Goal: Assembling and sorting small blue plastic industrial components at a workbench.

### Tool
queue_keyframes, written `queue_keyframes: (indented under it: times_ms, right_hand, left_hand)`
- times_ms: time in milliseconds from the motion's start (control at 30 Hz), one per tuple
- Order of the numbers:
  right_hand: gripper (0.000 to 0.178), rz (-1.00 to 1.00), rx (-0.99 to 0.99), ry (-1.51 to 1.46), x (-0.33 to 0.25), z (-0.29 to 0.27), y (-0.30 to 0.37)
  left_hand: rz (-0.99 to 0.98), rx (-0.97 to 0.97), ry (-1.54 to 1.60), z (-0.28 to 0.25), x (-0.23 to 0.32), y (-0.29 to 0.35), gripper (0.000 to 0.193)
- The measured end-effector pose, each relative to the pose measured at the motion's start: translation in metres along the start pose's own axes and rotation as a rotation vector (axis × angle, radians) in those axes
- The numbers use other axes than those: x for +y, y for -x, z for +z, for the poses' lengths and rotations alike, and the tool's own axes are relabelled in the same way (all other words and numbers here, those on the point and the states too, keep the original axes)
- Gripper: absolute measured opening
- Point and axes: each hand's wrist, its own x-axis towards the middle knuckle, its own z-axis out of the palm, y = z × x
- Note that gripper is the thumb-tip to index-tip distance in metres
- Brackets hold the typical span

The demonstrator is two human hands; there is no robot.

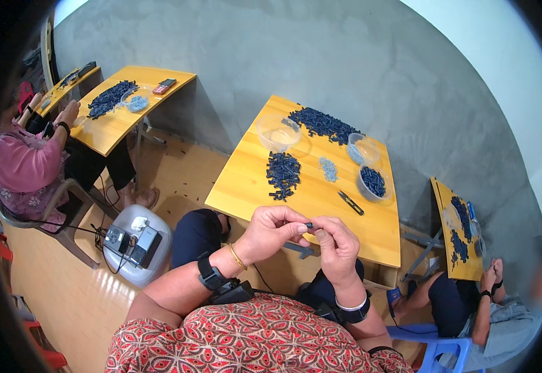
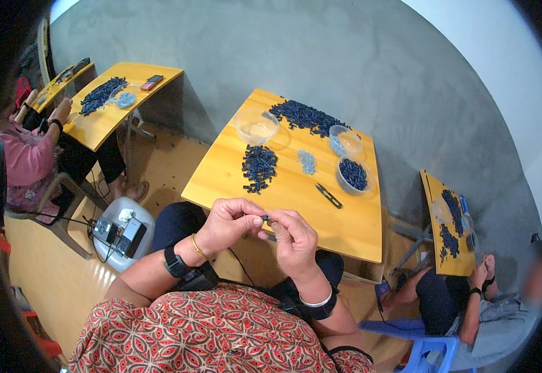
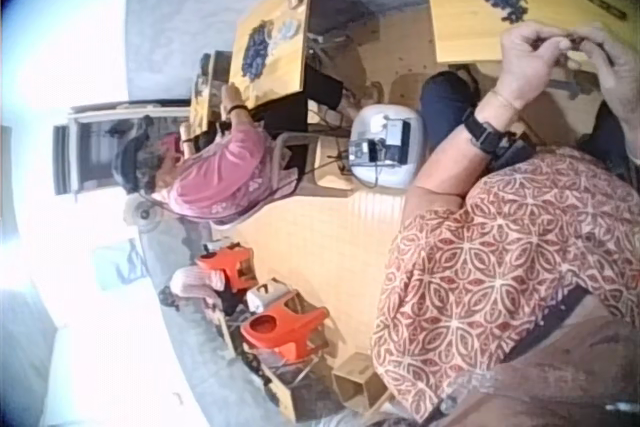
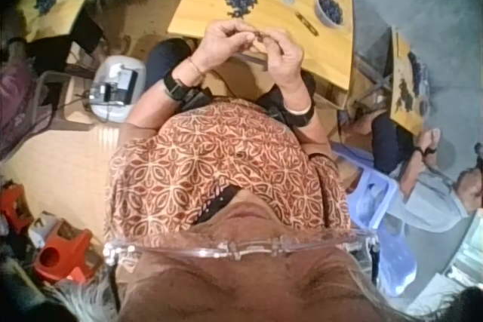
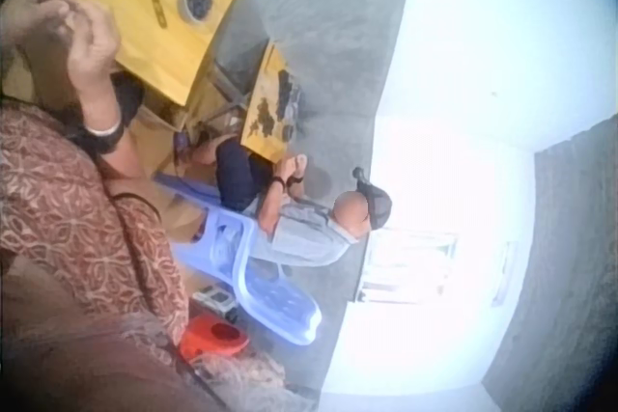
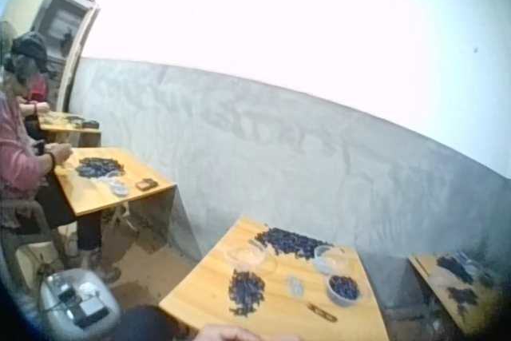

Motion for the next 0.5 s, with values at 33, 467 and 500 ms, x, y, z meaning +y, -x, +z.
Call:
queue_keyframes:
  times_ms: [33,467,500]
  right_hand:
    - [0.012,-0.003,0.001,-0.001,-0.001,0.0,0.002]
    - [0.019,-0.11,-0.072,0.144,-0.001,-0.004,0.006]
    - [0.02,-0.114,-0.092,0.149,0.0,-0.005,0.009]
  left_hand:
    - [-0.043,0.025,0.025,0.0,0.001,0.0,0.008]
    - [-0.09,-0.018,0.04,-0.006,-0.008,0.003,0.008]
    - [-0.112,-0.015,0.041,-0.008,-0.012,0.004,0.008]
